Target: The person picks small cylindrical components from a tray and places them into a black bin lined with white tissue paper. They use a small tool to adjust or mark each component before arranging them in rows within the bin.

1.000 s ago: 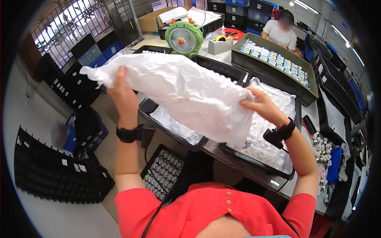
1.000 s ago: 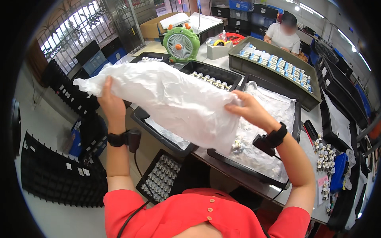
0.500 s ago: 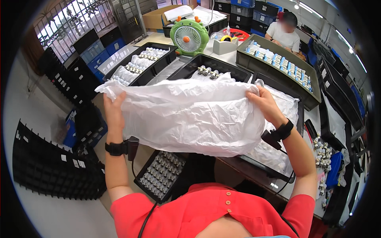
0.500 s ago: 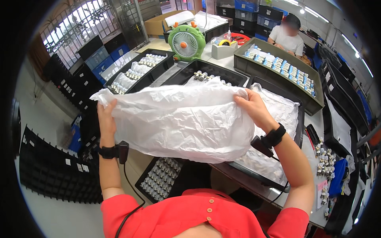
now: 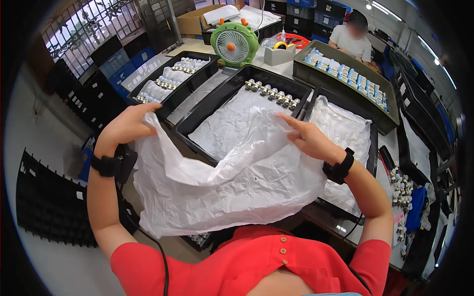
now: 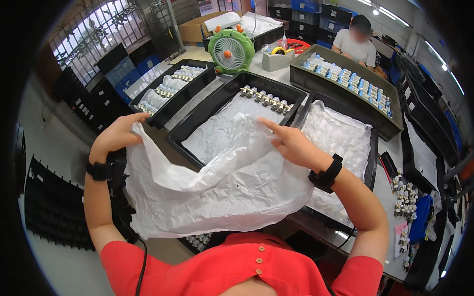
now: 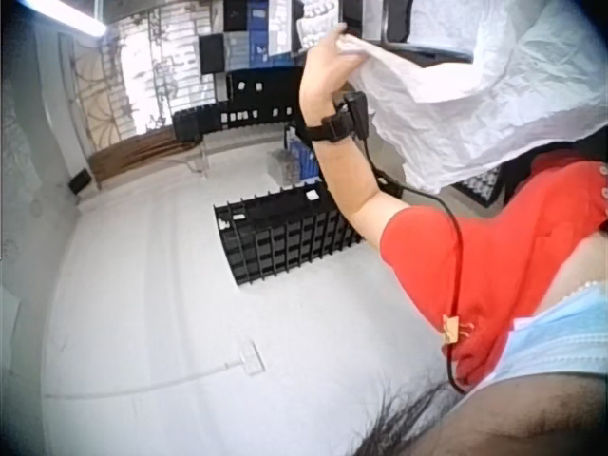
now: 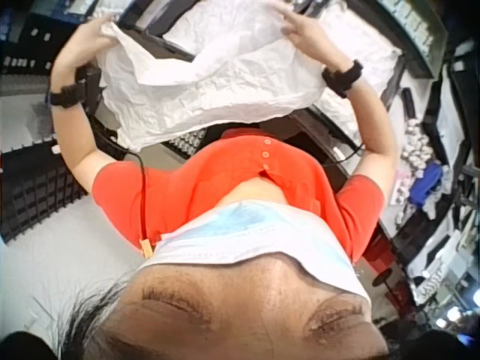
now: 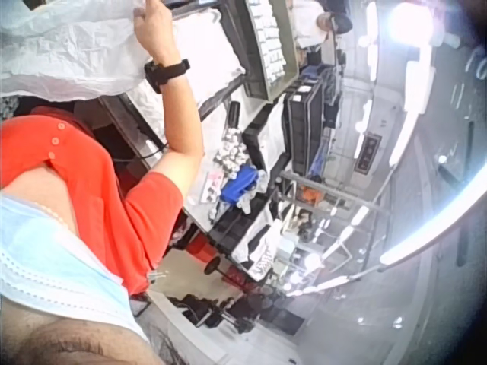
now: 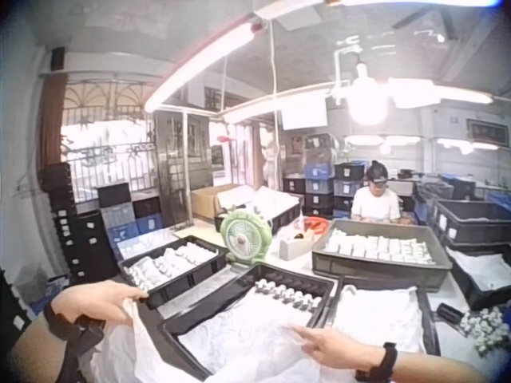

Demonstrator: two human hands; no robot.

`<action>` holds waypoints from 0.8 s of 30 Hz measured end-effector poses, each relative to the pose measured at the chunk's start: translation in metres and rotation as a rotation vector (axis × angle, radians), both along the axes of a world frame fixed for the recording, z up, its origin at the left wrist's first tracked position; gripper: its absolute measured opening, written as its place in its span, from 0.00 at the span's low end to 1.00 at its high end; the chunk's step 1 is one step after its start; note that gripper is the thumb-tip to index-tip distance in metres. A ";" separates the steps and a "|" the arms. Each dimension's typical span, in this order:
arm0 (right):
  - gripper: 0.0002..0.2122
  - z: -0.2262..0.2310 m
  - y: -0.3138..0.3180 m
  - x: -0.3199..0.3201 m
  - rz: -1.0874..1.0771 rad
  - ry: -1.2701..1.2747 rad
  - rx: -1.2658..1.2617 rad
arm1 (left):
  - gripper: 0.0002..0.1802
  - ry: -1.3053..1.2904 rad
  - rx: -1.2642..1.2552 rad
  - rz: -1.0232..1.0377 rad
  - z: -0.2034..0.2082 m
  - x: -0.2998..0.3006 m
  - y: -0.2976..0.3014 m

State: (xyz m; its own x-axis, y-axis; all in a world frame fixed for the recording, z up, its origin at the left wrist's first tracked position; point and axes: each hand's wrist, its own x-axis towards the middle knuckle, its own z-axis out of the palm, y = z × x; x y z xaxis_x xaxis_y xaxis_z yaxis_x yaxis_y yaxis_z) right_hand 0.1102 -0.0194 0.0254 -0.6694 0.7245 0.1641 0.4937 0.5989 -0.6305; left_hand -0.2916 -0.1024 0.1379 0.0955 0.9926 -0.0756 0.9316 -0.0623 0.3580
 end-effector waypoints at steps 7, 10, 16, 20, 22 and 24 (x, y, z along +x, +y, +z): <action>0.31 0.008 -0.005 0.000 0.058 0.066 0.134 | 0.49 -0.454 -0.494 -0.497 0.036 0.051 0.028; 0.30 0.022 -0.006 0.006 -0.014 -0.014 0.001 | 0.45 -0.260 -0.453 -0.336 0.029 0.056 0.040; 0.28 0.015 -0.002 0.005 0.026 0.152 0.090 | 0.49 -0.565 -0.585 -0.053 -0.058 0.116 0.057; 0.27 0.020 -0.005 0.008 0.013 0.086 0.053 | 0.32 -0.866 -0.723 -0.036 -0.094 0.137 0.058; 0.27 0.017 -0.005 0.012 -0.024 0.098 -0.006 | 0.21 -0.890 -0.664 -0.079 -0.094 0.134 0.060; 0.28 0.013 -0.002 0.017 -0.060 0.195 -0.113 | 0.10 -0.867 -0.556 -0.070 -0.090 0.127 0.065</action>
